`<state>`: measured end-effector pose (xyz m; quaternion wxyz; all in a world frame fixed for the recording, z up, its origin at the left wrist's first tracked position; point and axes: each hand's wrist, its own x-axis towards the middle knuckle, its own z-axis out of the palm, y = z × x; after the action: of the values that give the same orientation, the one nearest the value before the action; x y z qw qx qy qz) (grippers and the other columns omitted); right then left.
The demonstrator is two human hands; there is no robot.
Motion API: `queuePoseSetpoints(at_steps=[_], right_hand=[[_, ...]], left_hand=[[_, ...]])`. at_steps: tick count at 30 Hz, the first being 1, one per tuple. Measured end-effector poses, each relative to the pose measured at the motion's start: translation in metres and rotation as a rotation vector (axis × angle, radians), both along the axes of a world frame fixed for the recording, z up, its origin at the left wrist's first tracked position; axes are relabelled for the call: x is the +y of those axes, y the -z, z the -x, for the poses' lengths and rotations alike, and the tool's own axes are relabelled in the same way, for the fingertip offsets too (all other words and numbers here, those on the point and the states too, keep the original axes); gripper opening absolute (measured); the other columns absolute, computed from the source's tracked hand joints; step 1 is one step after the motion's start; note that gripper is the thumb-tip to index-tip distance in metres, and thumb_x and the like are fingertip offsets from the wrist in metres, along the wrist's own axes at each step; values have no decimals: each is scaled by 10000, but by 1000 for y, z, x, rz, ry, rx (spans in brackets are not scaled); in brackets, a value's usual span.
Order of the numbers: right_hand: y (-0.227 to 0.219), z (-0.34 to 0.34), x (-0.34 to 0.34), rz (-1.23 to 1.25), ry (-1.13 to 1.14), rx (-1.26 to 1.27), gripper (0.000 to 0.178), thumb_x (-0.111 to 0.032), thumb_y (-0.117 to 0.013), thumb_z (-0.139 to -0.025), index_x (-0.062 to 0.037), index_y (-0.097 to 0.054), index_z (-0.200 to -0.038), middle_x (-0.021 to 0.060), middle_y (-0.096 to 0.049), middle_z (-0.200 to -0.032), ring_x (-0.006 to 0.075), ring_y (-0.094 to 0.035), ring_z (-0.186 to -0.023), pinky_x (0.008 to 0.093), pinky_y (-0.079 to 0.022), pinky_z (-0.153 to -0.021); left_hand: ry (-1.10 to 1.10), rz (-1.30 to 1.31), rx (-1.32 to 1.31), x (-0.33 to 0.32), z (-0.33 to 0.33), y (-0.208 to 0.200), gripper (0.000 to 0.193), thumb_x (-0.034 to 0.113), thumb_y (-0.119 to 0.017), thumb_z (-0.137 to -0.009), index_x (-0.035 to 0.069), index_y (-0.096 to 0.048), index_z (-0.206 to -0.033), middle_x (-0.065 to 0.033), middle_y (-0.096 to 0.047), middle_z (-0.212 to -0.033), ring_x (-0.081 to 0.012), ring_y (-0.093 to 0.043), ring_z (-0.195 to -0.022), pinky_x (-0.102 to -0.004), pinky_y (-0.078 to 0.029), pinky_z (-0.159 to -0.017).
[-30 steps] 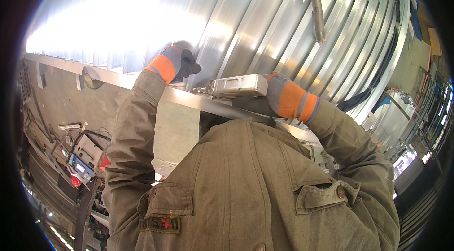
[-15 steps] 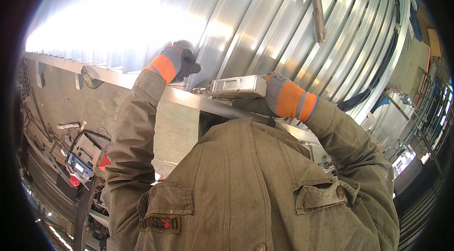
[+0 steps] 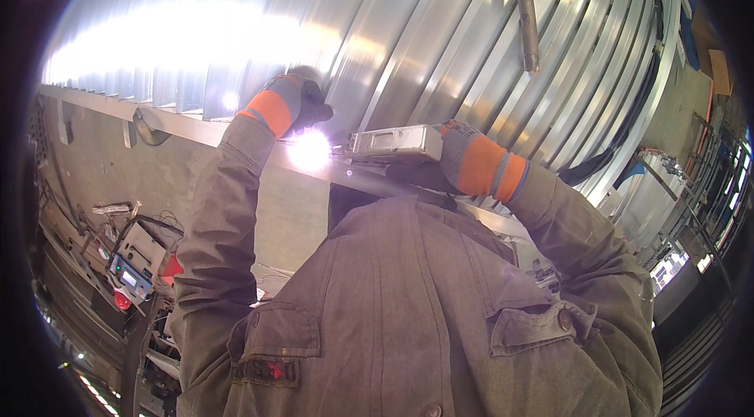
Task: The person welds a metal strip to a curved metal panel using a handheld welding torch, then taps the weld with a rubber mallet. The person repeats this weld-and-tap cycle along the length of the strip.
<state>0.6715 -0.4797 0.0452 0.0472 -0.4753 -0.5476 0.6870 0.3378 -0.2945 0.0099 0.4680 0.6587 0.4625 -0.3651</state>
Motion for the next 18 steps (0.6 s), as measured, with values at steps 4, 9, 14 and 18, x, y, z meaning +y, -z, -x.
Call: queuePoseSetpoints(at_steps=[4,9,14,18], right_hand=[[-4,3,0,-46,-6,-41,430,-105,-820,-1015,-20,-708,-1421,128,-754,-1408,198,-722,-1268,371,-567,-1105],[-9,7,5,130,107,33,418,-102,-790,-1036,-16,-701,-1435,131,-748,-1431,186,-701,-1318,363,-548,-1137],[-14,3,11,-6,9,77,366,-126,-784,-1043,-14,-726,-1386,139,-774,-1380,169,-722,-1262,353,-553,-1112],[-7,-3,3,-149,-110,-127,342,-127,-799,-1023,-34,-746,-1348,132,-792,-1315,198,-746,-1192,365,-567,-1062]], left_hand=[[14,-18,18,-2,0,5,383,458,-722,-964,94,-841,-955,-90,-793,-838,-266,-755,-779,-452,-602,-797],[30,-55,-2,-3,2,4,346,469,-718,-940,146,-843,-947,-77,-791,-840,-299,-754,-818,-475,-607,-853],[15,-57,-7,-4,1,1,325,443,-710,-933,143,-831,-916,-77,-781,-814,-303,-746,-812,-481,-599,-841],[78,-41,37,-1,-3,3,323,439,-714,-927,137,-826,-904,-74,-787,-819,-309,-752,-823,-482,-599,-847]])
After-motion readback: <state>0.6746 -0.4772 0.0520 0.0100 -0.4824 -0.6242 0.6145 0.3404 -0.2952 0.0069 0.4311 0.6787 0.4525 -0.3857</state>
